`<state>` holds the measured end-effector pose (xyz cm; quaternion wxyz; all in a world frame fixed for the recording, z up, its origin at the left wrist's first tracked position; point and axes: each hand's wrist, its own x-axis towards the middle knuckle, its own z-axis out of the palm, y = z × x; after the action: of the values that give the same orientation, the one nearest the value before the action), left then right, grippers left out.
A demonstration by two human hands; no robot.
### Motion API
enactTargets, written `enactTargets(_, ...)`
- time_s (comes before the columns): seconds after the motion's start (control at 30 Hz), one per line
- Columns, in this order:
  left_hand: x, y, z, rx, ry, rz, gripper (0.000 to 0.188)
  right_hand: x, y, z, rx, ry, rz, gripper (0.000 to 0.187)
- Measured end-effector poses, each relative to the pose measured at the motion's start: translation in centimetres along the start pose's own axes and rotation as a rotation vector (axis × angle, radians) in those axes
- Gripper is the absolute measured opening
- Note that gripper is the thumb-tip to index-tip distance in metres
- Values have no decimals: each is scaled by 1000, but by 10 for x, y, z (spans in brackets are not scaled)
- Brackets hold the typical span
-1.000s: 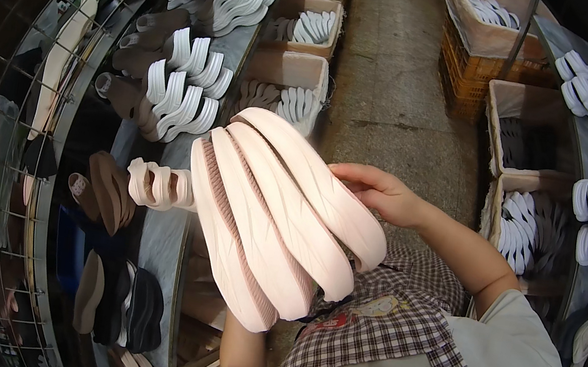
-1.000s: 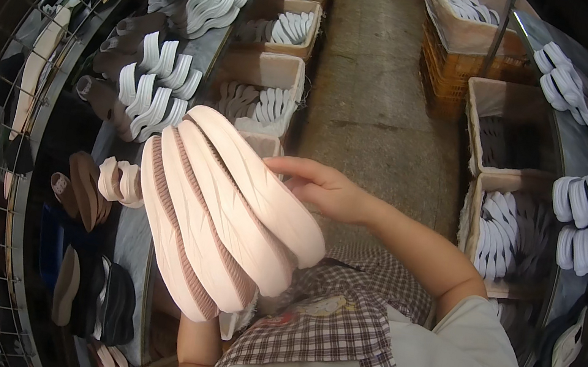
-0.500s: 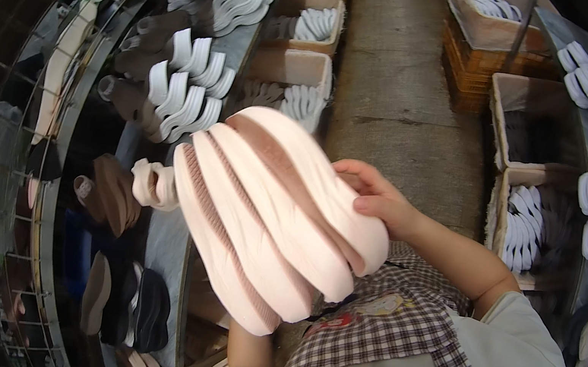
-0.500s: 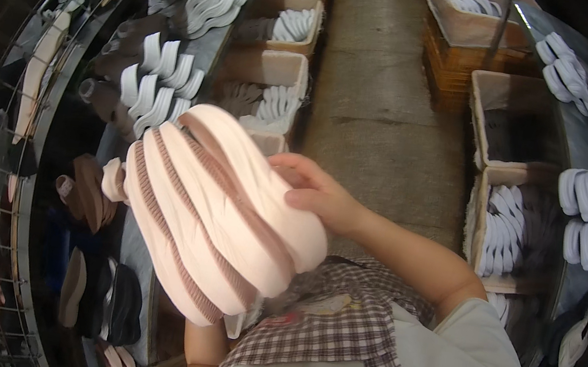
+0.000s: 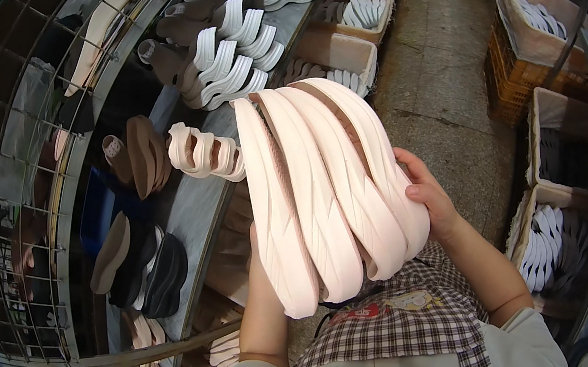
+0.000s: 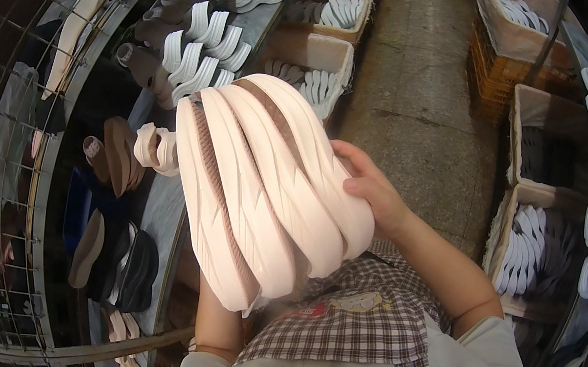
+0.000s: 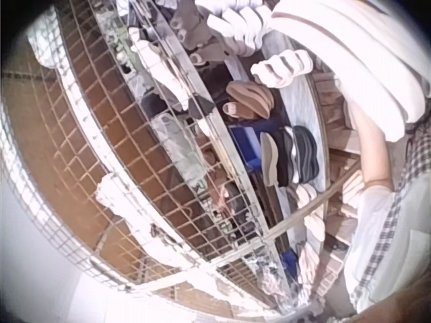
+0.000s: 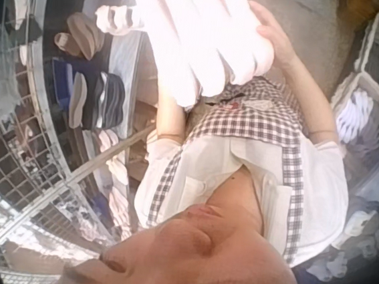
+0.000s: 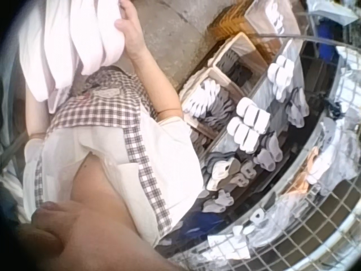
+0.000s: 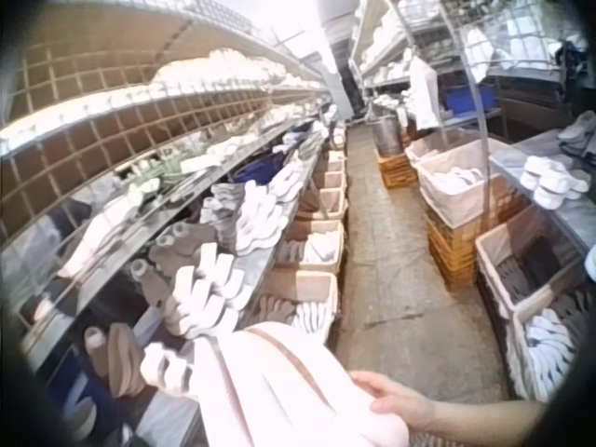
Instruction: The person repeatedly picks up stacks of pink slippers from a shelf, aligns them, and places them back. They occasionally use a small brush to clean the sole of a slipper before restacking. The slippers are handled in groups and placed into bins or back onto the shelf.
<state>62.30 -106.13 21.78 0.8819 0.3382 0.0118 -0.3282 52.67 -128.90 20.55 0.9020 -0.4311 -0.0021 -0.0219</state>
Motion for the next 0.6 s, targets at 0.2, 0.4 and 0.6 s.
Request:
enactTargets(0.2, -2, 2, -5, 1, 13, -7, 47, 0, 6, -6, 41, -62, -42, 71)
enactTargets(0.4, -3, 3, -3, 18, 23, -7, 48, 0, 13, -8, 55, 1, -27, 73)
enactTargets(0.6, -17, -1, 20, 111, 77, 106, 46, 2, 15, -7, 76, -30, -28, 75)
